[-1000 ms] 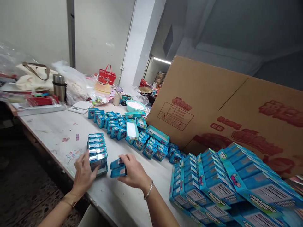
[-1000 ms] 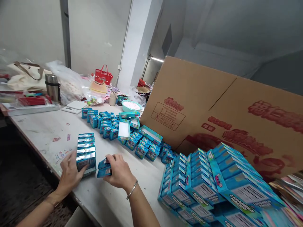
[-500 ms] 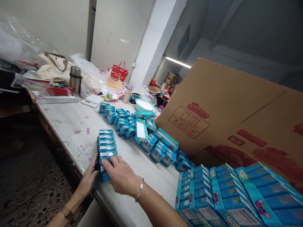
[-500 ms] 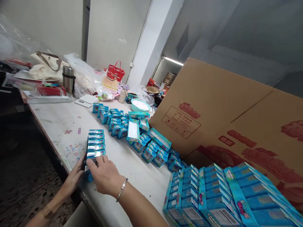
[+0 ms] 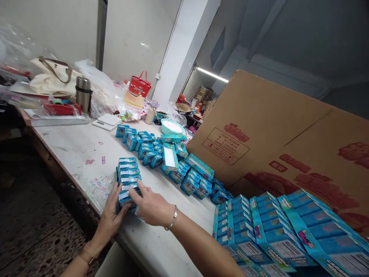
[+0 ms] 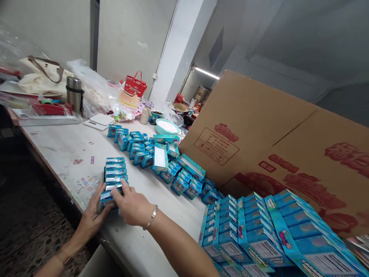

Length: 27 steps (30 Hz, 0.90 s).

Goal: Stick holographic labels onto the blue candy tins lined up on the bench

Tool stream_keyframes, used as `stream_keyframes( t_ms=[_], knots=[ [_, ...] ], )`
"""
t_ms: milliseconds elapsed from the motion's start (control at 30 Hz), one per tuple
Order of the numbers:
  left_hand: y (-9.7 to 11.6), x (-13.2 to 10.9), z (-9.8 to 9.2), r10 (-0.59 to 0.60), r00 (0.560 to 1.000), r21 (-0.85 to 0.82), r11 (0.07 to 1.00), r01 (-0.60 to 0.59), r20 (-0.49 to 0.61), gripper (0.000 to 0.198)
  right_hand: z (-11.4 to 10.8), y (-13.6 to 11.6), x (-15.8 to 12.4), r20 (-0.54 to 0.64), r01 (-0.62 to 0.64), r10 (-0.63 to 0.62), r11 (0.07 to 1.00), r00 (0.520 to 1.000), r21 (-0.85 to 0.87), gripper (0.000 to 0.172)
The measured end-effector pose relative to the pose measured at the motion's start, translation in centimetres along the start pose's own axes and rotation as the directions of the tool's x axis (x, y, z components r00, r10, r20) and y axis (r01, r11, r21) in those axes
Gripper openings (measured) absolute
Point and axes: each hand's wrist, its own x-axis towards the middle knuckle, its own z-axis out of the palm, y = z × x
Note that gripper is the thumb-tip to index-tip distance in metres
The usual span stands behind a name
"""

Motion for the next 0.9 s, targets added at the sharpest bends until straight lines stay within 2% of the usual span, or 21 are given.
stream_keyframes(
  t_ms=[100,200,267,333,400,467,533,600,700,767,833,900],
  knots=[
    [0.4,0.1,-0.1,0.081,0.997,0.066,0.995,-0.080,-0.016,0.063,0.5,1.3,-3.6,0.009,-0.125,0.125,0.992,0.992,0.026,0.088],
    [1.2,0.2,-0.1,0.165,0.986,0.082,0.983,-0.165,0.002,0.057,1.7,3.4,-6.9,0.066,-0.188,0.187,0.982,0.980,0.004,0.083],
    [1.7,0.1,-0.1,0.137,0.991,0.061,0.989,-0.136,-0.007,0.059,2.6,4.4,-8.4,0.095,-0.213,0.214,0.977,0.972,-0.025,0.078],
    [1.9,0.0,-0.1,-0.003,1.000,0.031,1.000,0.004,-0.027,0.067,3.4,4.7,-8.9,0.066,-0.232,0.230,0.972,0.971,0.021,0.075],
    [2.0,-0.2,-0.2,-0.155,0.988,0.014,0.988,0.155,-0.018,0.074,3.9,4.3,-8.1,-0.031,-0.237,0.246,0.954,0.969,0.182,0.086],
    [1.9,-0.3,-0.2,-0.222,0.975,0.016,0.975,0.222,-0.006,0.075,4.2,3.3,-6.2,-0.132,-0.231,0.307,0.884,0.942,0.407,0.099],
    [1.8,-0.3,-0.3,-0.212,0.977,0.035,0.977,0.212,0.006,0.074,4.4,1.7,-3.4,-0.163,-0.229,0.406,0.754,0.899,0.616,0.094],
    [1.8,-0.3,-0.4,-0.190,0.982,0.075,0.979,0.188,0.020,0.076,4.8,0.0,-0.5,-0.132,-0.237,0.503,0.602,0.854,0.763,0.082],
    [2.1,-0.3,-0.4,-0.183,0.983,0.152,0.972,0.177,0.023,0.080,6.1,-1.9,2.6,-0.055,-0.289,0.641,0.419,0.766,0.861,0.073],
    [2.3,-0.5,-0.1,-0.172,0.985,0.199,0.966,0.164,0.025,0.084,7.2,-2.2,3.5,-0.027,-0.298,0.690,0.347,0.723,0.889,0.074],
    [2.4,-0.6,0.6,-0.118,0.992,0.232,0.967,0.105,0.040,0.088,8.1,-1.7,3.6,-0.010,-0.291,0.695,0.314,0.719,0.904,0.075],
    [2.3,-0.6,1.5,-0.057,0.996,0.199,0.979,0.042,0.068,0.099,8.6,-1.0,3.4,-0.005,-0.305,0.674,0.341,0.739,0.889,0.076]
  ],
)
